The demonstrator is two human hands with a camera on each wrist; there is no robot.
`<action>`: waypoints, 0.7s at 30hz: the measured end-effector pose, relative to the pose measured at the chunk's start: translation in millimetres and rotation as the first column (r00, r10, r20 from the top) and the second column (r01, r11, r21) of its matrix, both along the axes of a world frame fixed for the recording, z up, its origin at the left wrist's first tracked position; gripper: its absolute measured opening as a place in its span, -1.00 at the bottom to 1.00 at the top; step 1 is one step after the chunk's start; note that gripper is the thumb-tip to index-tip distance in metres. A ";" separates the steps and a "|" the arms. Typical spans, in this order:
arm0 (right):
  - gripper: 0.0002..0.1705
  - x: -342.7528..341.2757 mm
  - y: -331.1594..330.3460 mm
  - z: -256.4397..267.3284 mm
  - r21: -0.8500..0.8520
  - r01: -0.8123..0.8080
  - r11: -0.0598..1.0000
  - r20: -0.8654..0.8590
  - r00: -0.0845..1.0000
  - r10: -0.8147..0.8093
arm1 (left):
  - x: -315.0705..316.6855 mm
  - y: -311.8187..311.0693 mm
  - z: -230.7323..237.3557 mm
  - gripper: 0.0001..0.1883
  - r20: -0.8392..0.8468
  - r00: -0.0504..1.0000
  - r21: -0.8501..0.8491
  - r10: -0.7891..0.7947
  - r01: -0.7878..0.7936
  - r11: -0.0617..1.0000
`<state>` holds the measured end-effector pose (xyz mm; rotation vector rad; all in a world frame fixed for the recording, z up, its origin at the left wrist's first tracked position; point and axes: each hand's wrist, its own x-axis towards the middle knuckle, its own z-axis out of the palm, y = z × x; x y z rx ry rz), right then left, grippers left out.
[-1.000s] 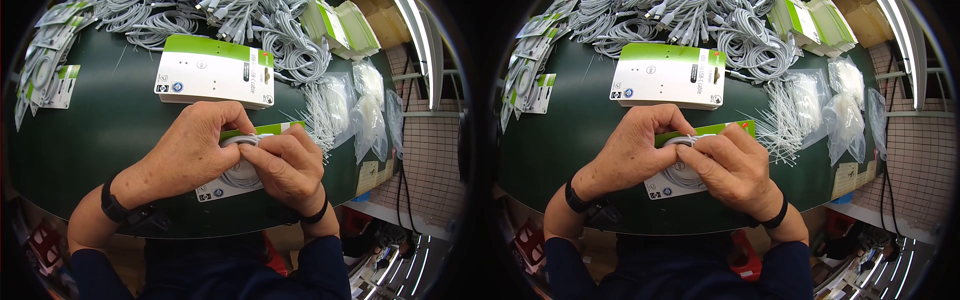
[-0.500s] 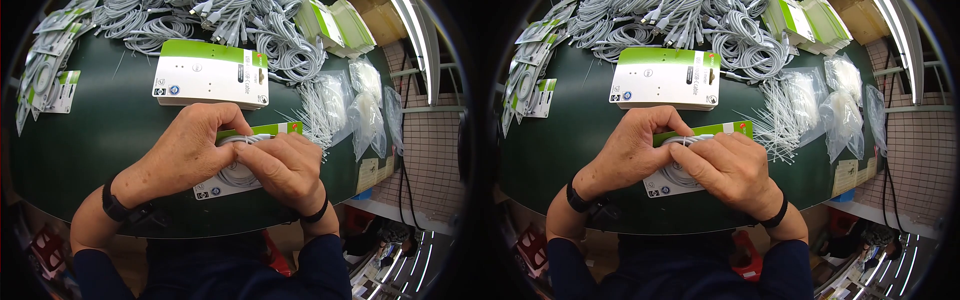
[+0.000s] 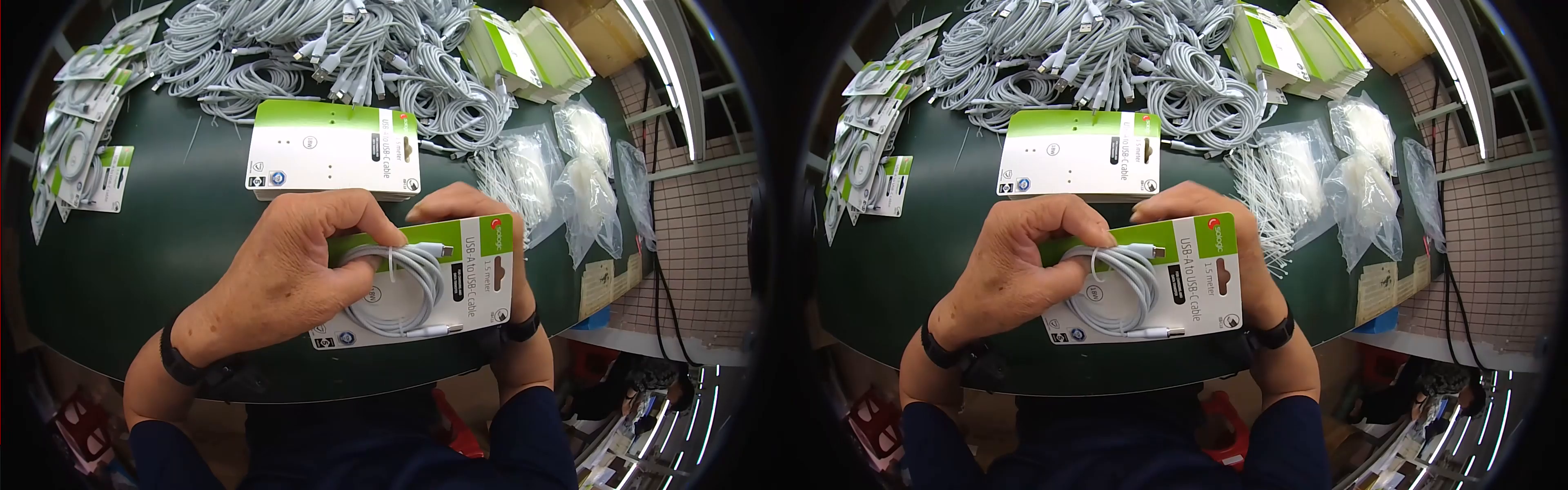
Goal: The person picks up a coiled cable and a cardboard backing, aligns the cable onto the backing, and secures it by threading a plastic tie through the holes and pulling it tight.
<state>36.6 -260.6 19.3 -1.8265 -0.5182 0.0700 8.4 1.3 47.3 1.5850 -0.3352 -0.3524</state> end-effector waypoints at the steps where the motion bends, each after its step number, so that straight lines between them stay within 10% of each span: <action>1: -0.68 -1.6 7.8 -4.5 0.064 -0.132 0.989 -0.050 0.990 0.135 | -0.8 0.7 0.6 -0.73 0.021 1.000 0.024 -0.009 0.009 1.000; 7: -0.57 -5.5 -1.2 -21.1 0.164 -0.315 0.935 -0.200 0.917 0.344 | -2.1 -0.1 -1.9 -0.73 0.055 0.998 0.025 -0.032 0.030 0.999; 21: -0.84 6.3 5.4 -13.4 -0.180 -0.173 0.968 0.280 0.935 0.219 | -3.5 -10.0 -6.7 -0.61 0.214 0.963 0.110 -0.162 0.141 0.984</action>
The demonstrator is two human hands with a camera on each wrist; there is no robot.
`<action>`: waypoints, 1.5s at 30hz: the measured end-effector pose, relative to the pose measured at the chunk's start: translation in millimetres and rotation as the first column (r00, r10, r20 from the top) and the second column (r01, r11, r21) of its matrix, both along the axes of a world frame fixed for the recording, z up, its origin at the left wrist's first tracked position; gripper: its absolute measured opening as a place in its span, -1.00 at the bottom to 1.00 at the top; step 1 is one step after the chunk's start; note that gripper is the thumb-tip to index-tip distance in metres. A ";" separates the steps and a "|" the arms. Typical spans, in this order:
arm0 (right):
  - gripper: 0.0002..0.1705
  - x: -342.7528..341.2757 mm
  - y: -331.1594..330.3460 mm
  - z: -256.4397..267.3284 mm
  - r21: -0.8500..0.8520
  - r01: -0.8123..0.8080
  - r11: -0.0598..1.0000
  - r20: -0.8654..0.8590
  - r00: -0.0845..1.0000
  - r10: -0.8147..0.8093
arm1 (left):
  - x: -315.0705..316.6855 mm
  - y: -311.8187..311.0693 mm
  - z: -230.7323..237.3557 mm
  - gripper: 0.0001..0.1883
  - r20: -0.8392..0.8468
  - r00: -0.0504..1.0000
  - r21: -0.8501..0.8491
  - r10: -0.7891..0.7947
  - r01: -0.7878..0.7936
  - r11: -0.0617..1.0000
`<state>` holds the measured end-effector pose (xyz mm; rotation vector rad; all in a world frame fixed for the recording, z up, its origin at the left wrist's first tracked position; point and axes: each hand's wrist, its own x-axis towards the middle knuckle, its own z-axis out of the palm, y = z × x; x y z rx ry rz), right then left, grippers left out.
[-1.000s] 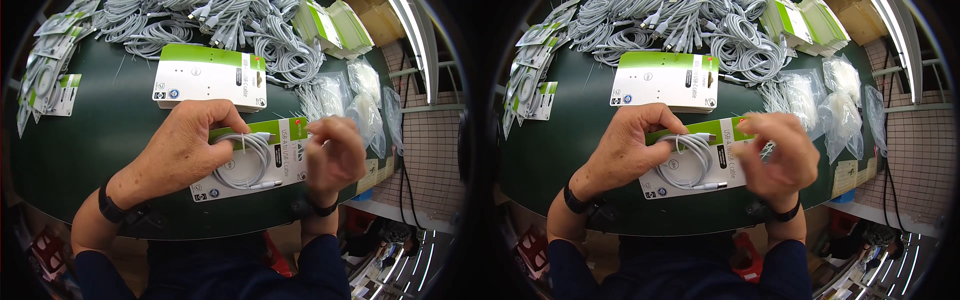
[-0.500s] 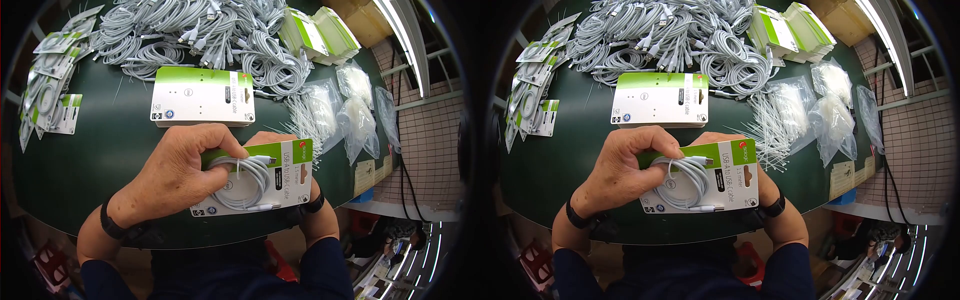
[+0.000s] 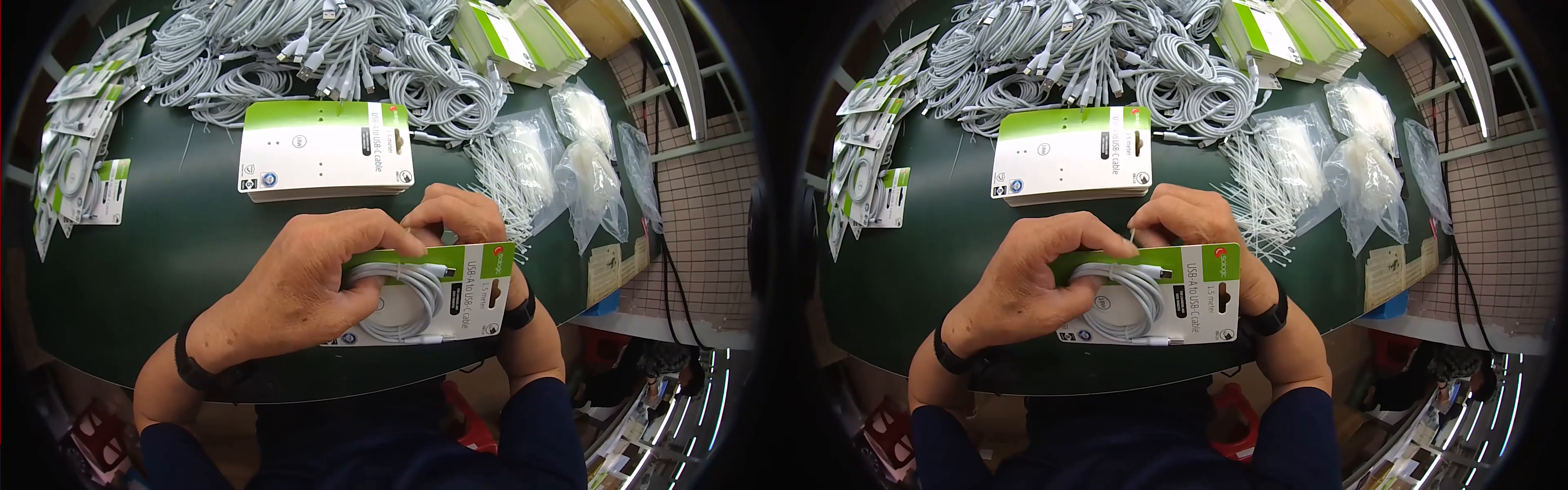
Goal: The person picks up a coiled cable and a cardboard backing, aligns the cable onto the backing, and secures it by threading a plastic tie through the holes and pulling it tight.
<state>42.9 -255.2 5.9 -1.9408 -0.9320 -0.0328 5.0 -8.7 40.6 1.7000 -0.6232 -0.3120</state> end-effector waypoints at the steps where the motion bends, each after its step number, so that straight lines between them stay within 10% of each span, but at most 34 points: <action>1: -0.84 1.4 -1.0 -0.4 0.020 0.037 0.999 0.015 0.999 -0.037 | -0.1 -2.6 0.4 -0.57 0.016 1.000 -0.019 0.014 -0.014 1.000; 3: -0.83 3.2 -0.6 0.8 0.031 0.051 0.998 0.053 0.997 -0.052 | 0.5 -4.4 0.6 -0.52 0.028 0.999 -0.029 0.016 -0.015 0.999; 6: -0.78 3.3 0.3 3.5 0.055 0.082 0.995 0.126 0.988 -0.088 | 2.6 -2.5 0.4 -0.43 0.470 0.878 0.256 -0.087 -0.041 0.966; 27: -0.85 4.6 -0.2 -15.9 0.051 0.103 0.993 0.113 0.988 -0.108 | -7.3 -18.6 1.9 -0.59 0.389 0.912 0.359 -0.130 -0.021 0.933; 34: -0.87 9.3 -6.6 -17.7 0.001 0.104 0.995 0.158 0.982 -0.102 | -3.8 -25.2 -4.9 -0.77 0.601 0.787 0.365 -0.141 -0.114 0.924; 41: -0.80 10.5 -30.9 19.3 0.167 0.282 0.945 -0.412 0.890 -0.193 | 1.6 -15.3 -1.8 -0.60 0.508 0.861 0.300 -0.038 -0.136 0.944; 45: -0.70 9.6 -33.6 43.4 0.158 -0.047 0.986 0.158 0.987 0.022 | 4.1 -10.5 -8.4 -0.61 0.455 0.890 0.258 0.030 -0.164 0.952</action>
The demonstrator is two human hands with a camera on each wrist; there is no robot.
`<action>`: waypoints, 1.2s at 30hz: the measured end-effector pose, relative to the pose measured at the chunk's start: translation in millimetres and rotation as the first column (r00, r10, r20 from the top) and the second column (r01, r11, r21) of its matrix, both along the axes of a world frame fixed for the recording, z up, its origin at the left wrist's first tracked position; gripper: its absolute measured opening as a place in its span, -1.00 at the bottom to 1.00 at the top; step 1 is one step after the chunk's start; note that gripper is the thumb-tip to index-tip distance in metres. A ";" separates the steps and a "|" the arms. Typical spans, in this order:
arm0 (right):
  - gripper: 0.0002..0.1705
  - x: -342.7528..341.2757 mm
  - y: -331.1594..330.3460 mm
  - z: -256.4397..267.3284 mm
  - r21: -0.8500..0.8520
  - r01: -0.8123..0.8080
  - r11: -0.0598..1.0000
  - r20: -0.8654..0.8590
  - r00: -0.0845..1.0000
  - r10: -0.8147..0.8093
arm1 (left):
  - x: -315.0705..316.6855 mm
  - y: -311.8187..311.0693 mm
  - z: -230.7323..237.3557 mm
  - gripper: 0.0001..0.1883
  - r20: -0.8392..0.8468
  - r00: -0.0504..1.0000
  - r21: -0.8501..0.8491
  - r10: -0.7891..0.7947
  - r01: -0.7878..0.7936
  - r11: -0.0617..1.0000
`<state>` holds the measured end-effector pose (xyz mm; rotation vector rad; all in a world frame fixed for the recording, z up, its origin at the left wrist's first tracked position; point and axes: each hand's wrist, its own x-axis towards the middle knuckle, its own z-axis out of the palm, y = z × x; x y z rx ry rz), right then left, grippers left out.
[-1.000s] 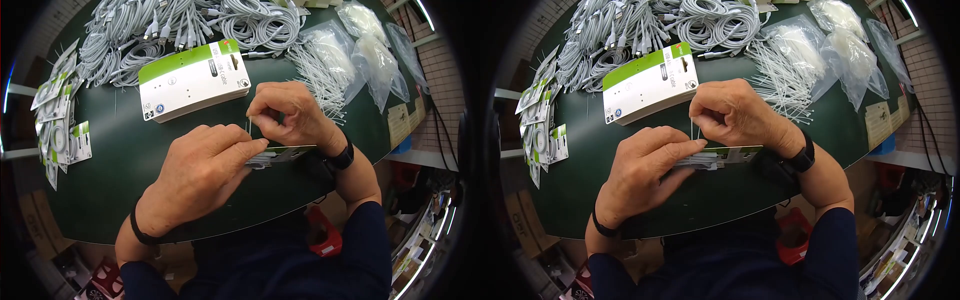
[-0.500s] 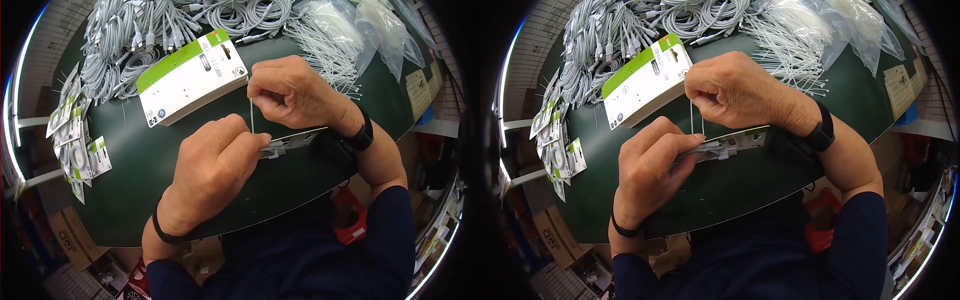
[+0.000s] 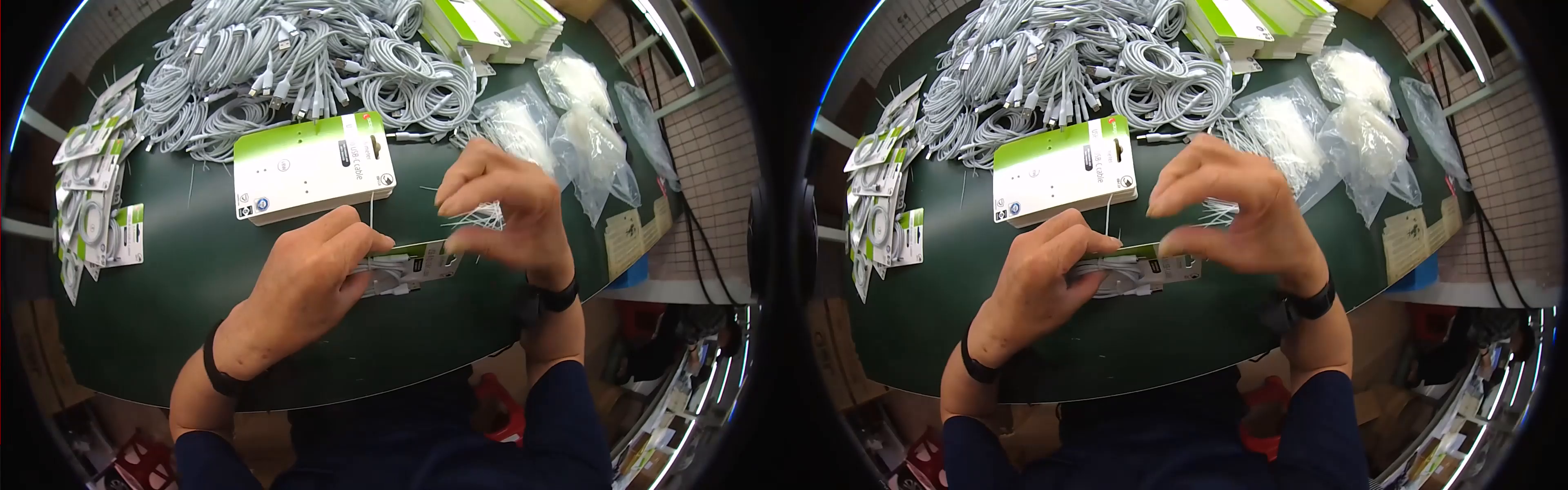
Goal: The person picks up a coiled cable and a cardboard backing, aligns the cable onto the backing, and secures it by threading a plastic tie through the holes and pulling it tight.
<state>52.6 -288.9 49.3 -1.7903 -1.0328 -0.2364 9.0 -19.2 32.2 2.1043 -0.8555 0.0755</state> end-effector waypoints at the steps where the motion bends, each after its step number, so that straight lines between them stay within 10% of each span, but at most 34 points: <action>1: -0.70 -4.9 5.3 4.9 -0.025 -0.023 0.999 0.005 1.000 0.023 | 1.4 -0.3 -1.8 -0.62 -0.014 1.000 -0.011 -0.003 0.003 1.000; 3: -0.63 -15.4 21.2 10.6 -0.276 0.016 0.961 0.101 0.995 0.013 | 2.0 -1.1 -3.4 -0.61 0.000 1.000 -0.028 0.015 -0.015 0.999; 15: -0.64 -23.4 34.1 -24.8 -0.384 0.139 0.913 0.316 0.949 -0.011 | 2.8 1.6 -12.0 -0.61 0.025 0.999 -0.022 0.046 -0.045 0.999; 36: -0.59 -36.0 61.3 -41.9 -0.264 0.504 0.822 0.641 0.729 -0.241 | 3.0 0.6 -15.5 -0.59 0.108 0.954 -0.184 0.280 -0.258 0.949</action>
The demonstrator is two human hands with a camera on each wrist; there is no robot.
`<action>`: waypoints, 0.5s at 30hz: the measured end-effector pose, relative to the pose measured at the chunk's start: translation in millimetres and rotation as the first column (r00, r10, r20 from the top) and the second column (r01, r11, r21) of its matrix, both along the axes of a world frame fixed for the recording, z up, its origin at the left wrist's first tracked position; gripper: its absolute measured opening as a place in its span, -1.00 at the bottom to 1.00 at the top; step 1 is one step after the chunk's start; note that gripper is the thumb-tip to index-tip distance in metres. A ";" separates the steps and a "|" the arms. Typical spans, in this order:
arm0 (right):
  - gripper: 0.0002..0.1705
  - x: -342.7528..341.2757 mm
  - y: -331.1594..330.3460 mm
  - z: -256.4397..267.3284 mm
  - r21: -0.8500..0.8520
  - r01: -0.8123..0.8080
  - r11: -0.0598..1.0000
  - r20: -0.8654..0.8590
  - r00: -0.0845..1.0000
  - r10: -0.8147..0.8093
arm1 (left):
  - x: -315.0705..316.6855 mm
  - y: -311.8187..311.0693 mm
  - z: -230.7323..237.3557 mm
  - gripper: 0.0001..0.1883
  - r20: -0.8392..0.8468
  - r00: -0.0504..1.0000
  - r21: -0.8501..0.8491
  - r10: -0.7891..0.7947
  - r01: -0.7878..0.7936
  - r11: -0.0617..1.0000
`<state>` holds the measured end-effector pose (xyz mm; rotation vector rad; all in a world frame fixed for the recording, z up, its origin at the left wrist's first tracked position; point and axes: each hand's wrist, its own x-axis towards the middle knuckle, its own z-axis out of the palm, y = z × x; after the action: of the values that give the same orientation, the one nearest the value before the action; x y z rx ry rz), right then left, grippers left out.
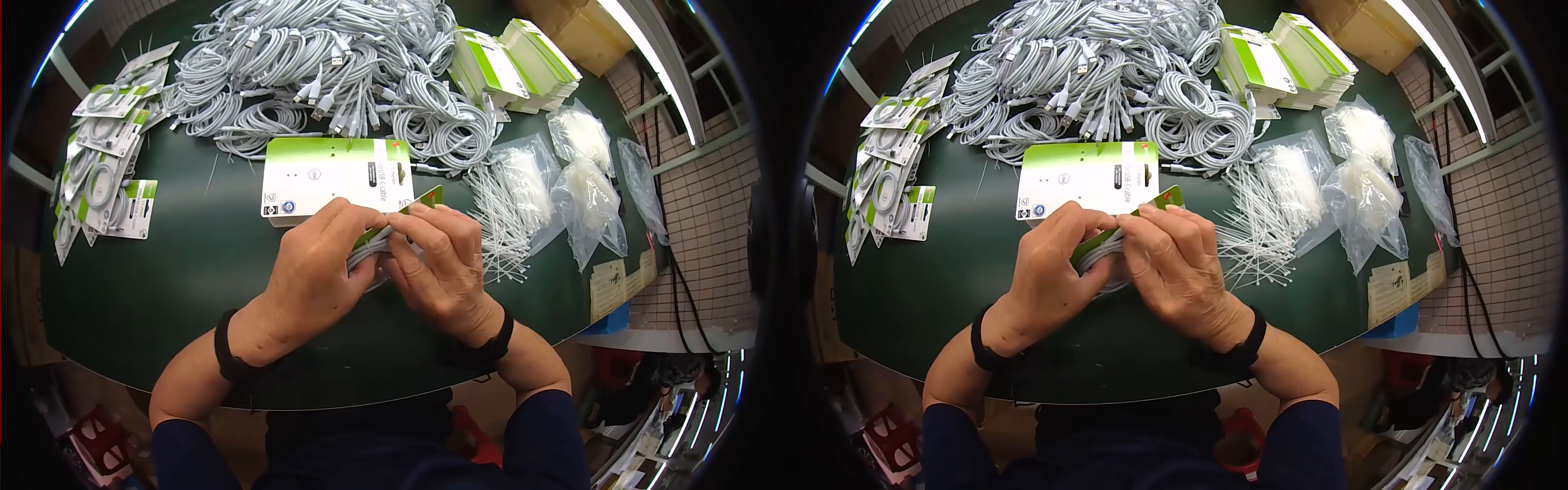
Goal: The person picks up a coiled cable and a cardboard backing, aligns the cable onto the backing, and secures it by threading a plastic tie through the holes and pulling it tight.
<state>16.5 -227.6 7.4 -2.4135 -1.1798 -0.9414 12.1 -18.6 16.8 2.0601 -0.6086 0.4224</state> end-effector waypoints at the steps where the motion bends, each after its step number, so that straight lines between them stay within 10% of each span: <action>1: -0.60 0.1 0.4 -1.1 0.011 -0.017 1.000 0.005 1.000 0.017 | -1.0 0.1 -1.7 -0.59 0.035 0.999 0.007 -0.003 0.002 1.000; 15: -0.60 2.5 -3.8 11.8 0.164 0.036 0.986 -0.131 0.991 -0.014 | 0.9 6.2 6.2 -0.66 -0.125 0.992 -0.094 -0.010 -0.002 0.996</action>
<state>19.0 -231.4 19.2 -2.3230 -0.9872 -0.8402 13.0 -12.4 23.0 1.9790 -0.5083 0.3104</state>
